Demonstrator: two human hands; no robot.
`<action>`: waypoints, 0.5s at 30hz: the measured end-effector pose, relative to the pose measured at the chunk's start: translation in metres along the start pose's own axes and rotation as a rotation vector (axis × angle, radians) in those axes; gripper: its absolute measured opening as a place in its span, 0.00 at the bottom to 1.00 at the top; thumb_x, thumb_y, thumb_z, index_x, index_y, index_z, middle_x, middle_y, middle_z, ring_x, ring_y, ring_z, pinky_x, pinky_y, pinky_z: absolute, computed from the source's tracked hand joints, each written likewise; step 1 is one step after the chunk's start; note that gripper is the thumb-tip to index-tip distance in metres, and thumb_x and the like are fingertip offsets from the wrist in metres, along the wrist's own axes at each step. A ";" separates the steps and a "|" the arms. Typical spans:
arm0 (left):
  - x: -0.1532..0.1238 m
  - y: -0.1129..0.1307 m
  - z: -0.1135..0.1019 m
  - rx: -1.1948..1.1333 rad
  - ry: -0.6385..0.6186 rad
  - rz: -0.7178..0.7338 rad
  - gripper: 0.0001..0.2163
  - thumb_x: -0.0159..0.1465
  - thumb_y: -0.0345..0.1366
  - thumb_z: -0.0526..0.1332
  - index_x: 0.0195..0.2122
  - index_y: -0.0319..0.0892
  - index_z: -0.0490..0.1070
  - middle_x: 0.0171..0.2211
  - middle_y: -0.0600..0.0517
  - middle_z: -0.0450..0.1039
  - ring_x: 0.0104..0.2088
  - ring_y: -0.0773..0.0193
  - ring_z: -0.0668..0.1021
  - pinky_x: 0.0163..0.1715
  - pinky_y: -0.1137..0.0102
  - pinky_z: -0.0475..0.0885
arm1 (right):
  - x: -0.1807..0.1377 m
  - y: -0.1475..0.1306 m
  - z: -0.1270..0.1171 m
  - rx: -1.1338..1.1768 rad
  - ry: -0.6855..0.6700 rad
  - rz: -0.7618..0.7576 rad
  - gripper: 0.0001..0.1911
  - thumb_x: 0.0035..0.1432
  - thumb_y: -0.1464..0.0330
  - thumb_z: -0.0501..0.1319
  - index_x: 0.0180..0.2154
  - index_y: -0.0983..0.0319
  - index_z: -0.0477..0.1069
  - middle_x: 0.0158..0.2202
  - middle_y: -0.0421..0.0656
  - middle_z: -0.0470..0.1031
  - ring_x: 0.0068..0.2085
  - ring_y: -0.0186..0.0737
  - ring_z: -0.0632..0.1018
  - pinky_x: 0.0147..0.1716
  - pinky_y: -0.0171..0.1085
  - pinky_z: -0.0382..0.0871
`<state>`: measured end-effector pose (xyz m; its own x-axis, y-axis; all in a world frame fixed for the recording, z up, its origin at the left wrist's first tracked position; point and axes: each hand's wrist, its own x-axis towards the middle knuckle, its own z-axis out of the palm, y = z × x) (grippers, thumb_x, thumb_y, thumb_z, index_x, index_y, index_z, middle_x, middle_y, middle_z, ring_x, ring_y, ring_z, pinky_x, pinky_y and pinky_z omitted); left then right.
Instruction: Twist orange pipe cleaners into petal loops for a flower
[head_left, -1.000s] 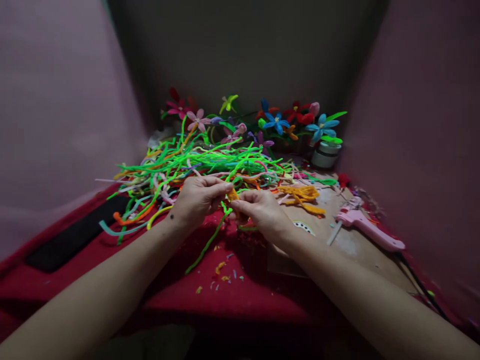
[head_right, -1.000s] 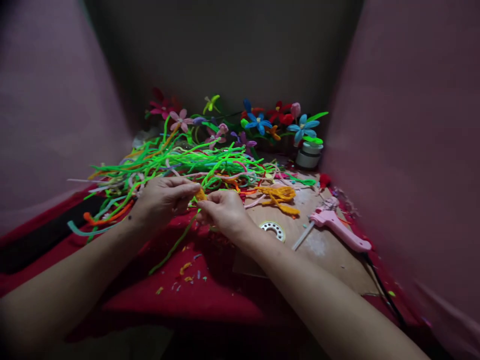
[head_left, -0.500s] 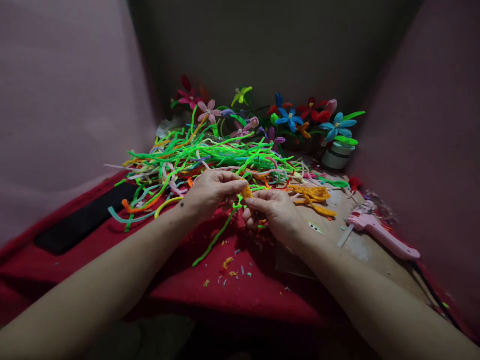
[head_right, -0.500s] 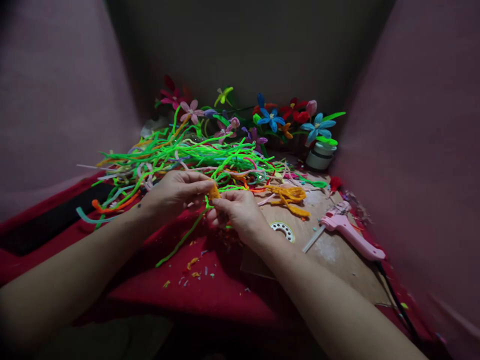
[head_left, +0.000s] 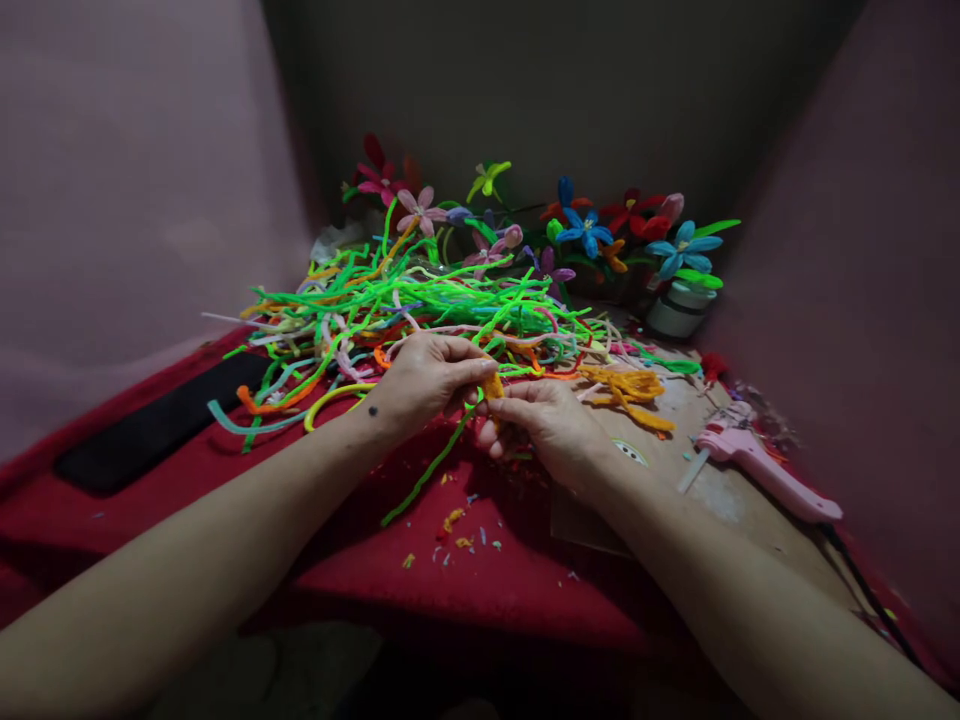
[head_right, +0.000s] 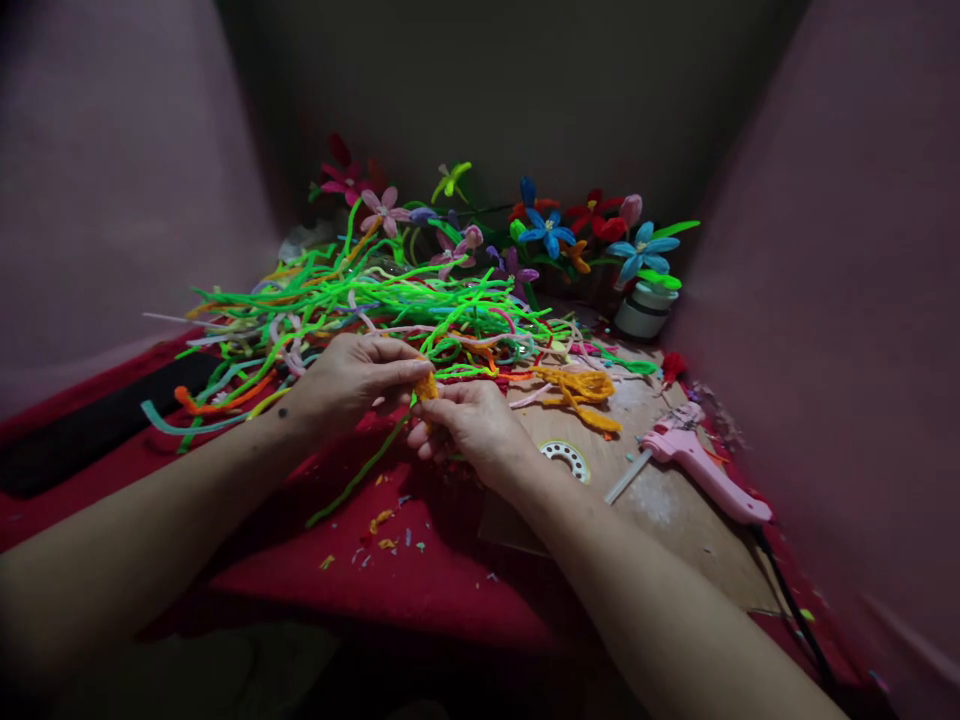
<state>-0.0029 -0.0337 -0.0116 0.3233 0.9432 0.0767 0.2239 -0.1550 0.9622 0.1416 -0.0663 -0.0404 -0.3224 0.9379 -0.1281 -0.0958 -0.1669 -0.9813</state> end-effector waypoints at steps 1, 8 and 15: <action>0.000 0.000 0.001 -0.010 0.006 -0.025 0.07 0.54 0.36 0.62 0.27 0.35 0.72 0.13 0.57 0.64 0.12 0.75 0.63 0.12 0.77 0.56 | 0.000 0.001 0.001 -0.022 0.009 -0.021 0.07 0.51 0.69 0.59 0.23 0.65 0.69 0.18 0.39 0.73 0.16 0.27 0.69 0.18 0.28 0.62; 0.003 0.000 -0.002 -0.048 -0.040 -0.029 0.06 0.55 0.32 0.61 0.25 0.34 0.70 0.12 0.57 0.63 0.12 0.74 0.64 0.12 0.78 0.57 | 0.001 0.005 0.000 0.065 -0.027 -0.055 0.11 0.51 0.63 0.61 0.27 0.66 0.71 0.21 0.42 0.75 0.19 0.30 0.73 0.21 0.29 0.65; 0.006 -0.008 -0.004 -0.033 -0.108 0.075 0.07 0.54 0.34 0.62 0.25 0.34 0.72 0.13 0.58 0.63 0.13 0.77 0.61 0.13 0.78 0.53 | 0.004 0.006 -0.005 0.237 -0.040 -0.043 0.10 0.47 0.64 0.63 0.27 0.65 0.70 0.21 0.42 0.74 0.22 0.34 0.75 0.26 0.35 0.70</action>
<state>-0.0060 -0.0258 -0.0178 0.4351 0.8921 0.1219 0.1657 -0.2124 0.9630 0.1448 -0.0617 -0.0474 -0.3495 0.9338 -0.0767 -0.3272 -0.1984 -0.9239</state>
